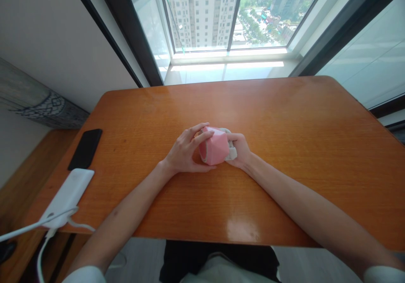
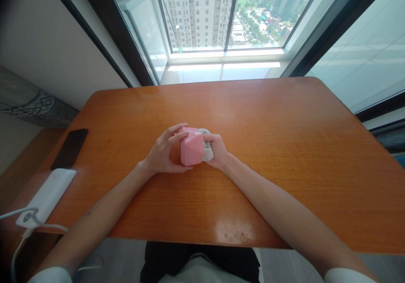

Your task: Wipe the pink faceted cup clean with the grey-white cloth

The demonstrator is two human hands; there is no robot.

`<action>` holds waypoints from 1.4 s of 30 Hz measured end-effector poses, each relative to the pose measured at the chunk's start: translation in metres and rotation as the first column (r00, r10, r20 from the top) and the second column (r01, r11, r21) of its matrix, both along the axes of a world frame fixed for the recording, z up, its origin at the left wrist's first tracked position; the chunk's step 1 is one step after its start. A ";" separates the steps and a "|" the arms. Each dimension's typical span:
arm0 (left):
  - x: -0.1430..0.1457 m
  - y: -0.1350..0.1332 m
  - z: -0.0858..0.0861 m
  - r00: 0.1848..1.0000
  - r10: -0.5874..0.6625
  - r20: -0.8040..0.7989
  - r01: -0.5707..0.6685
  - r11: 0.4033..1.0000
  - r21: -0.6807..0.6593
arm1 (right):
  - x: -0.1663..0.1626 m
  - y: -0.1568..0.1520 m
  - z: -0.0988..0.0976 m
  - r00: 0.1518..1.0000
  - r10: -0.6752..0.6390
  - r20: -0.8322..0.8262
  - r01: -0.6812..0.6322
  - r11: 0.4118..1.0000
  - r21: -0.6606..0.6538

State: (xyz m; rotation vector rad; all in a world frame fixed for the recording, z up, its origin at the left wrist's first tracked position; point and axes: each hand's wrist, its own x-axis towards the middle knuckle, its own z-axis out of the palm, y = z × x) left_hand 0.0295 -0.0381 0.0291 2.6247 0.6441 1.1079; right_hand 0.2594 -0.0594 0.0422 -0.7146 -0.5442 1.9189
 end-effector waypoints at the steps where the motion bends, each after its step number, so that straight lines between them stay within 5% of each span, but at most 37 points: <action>1: 0.001 -0.001 0.001 1.000 -0.003 0.017 0.004 1.000 -0.018 | 0.000 0.000 0.000 1.000 -0.004 0.003 0.004 1.000 0.002; 12: 0.012 -0.010 0.010 0.988 0.059 0.144 -0.015 0.957 -0.291 | 0.001 0.001 -0.004 0.999 0.013 0.045 -0.015 0.999 0.042; 19: 0.011 -0.013 0.015 0.984 0.165 0.067 -0.090 0.785 -0.613 | -0.001 0.000 -0.002 0.998 0.009 0.062 -0.013 0.998 0.057; 22: 0.008 -0.011 0.013 0.981 0.168 0.102 -0.063 0.759 -0.648 | -0.001 -0.001 -0.003 0.997 0.060 0.052 -0.063 0.996 0.061; 26: 0.004 -0.007 0.005 0.989 0.099 0.106 -0.020 0.817 -0.577 | -0.002 -0.001 -0.004 0.996 0.078 0.030 -0.080 0.995 0.053; 31: 0.002 0.000 -0.004 0.995 -0.045 0.087 0.065 0.968 -0.241 | -0.001 0.001 -0.001 1.000 -0.024 0.018 0.024 0.999 0.036; 36: 0.002 -0.001 -0.001 0.996 -0.086 0.011 0.087 0.993 -0.078 | -0.001 0.001 0.000 0.999 -0.036 0.012 0.035 0.999 0.026; 42: 0.004 -0.004 0.004 0.997 -0.047 0.063 0.051 0.997 -0.057 | -0.001 0.000 0.001 1.000 -0.024 0.010 0.024 1.000 -0.016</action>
